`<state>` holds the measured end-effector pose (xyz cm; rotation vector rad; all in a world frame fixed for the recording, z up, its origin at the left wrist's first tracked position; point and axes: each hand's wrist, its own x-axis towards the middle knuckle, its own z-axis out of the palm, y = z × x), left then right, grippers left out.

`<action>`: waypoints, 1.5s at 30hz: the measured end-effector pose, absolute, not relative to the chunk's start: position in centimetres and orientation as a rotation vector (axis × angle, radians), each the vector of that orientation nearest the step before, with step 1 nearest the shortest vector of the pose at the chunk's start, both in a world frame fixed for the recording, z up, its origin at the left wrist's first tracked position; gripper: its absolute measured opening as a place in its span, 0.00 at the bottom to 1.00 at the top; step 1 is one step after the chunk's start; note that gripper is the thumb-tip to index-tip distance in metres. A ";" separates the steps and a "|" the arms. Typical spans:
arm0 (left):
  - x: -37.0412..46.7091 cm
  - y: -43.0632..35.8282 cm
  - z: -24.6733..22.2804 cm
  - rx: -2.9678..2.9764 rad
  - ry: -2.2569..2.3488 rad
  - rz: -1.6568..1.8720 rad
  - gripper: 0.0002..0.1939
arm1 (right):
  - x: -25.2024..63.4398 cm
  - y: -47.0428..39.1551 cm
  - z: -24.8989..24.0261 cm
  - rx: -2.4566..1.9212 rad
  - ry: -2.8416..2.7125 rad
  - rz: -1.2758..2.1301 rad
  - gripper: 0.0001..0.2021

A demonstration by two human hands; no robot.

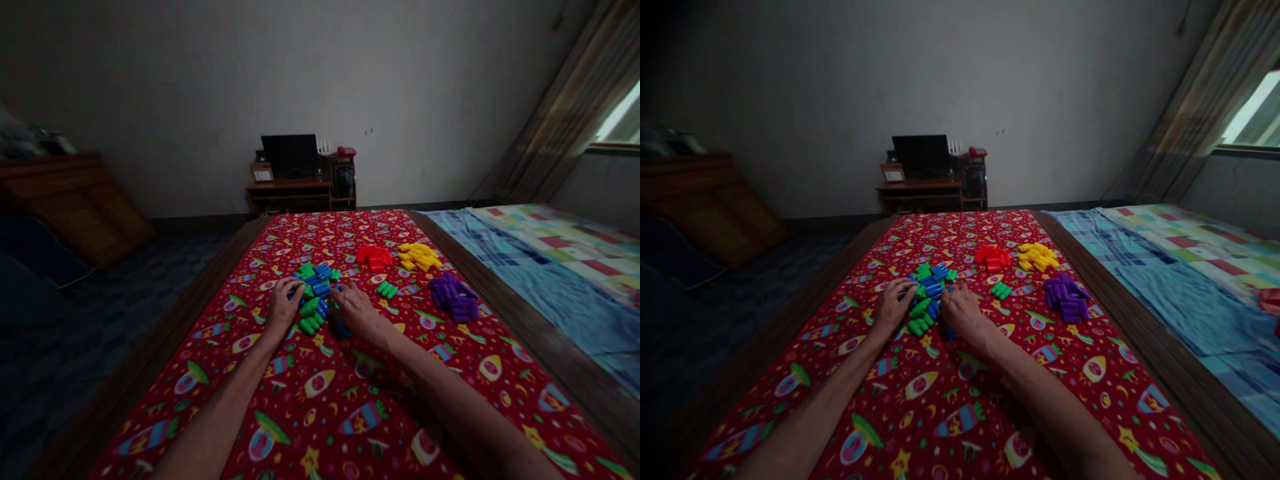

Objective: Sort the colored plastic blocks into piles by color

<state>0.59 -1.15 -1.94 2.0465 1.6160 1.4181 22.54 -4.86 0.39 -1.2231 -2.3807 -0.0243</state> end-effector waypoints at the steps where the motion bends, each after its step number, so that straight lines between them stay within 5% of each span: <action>1: 0.6 -1.2 -1.9 2.037 1.634 1.432 0.17 | 22.4 -5.1 0.2 -1.245 -2.397 -0.024 0.16; 9: 0.9 -0.5 -2.8 2.153 1.666 1.378 0.15 | 24.2 -4.3 3.6 -1.225 -2.311 0.302 0.23; 14: 0.6 0.0 -3.3 2.177 1.682 1.361 0.16 | 28.8 -3.0 8.1 -1.596 -2.197 0.273 0.24; 20: 0.5 -0.1 -3.5 2.183 1.695 1.358 0.15 | 32.5 -2.2 7.9 -2.003 -2.275 0.223 0.20; 27: 0.7 -0.8 -1.6 2.136 1.659 1.432 0.08 | 31.7 -2.2 7.9 -1.807 -2.235 0.119 0.14; 35: 4.4 -3.6 1.7 2.134 1.319 1.234 0.12 | 24.2 -4.8 7.4 -1.001 -2.343 0.426 0.14; 40: 3.8 -3.4 1.6 2.238 1.356 1.026 0.17 | 25.8 -4.0 7.5 -1.265 -2.370 0.250 0.10; 45: 1.5 -2.7 1.6 2.520 1.389 0.727 0.12 | 30.0 -3.0 8.0 -1.619 -2.410 0.130 0.09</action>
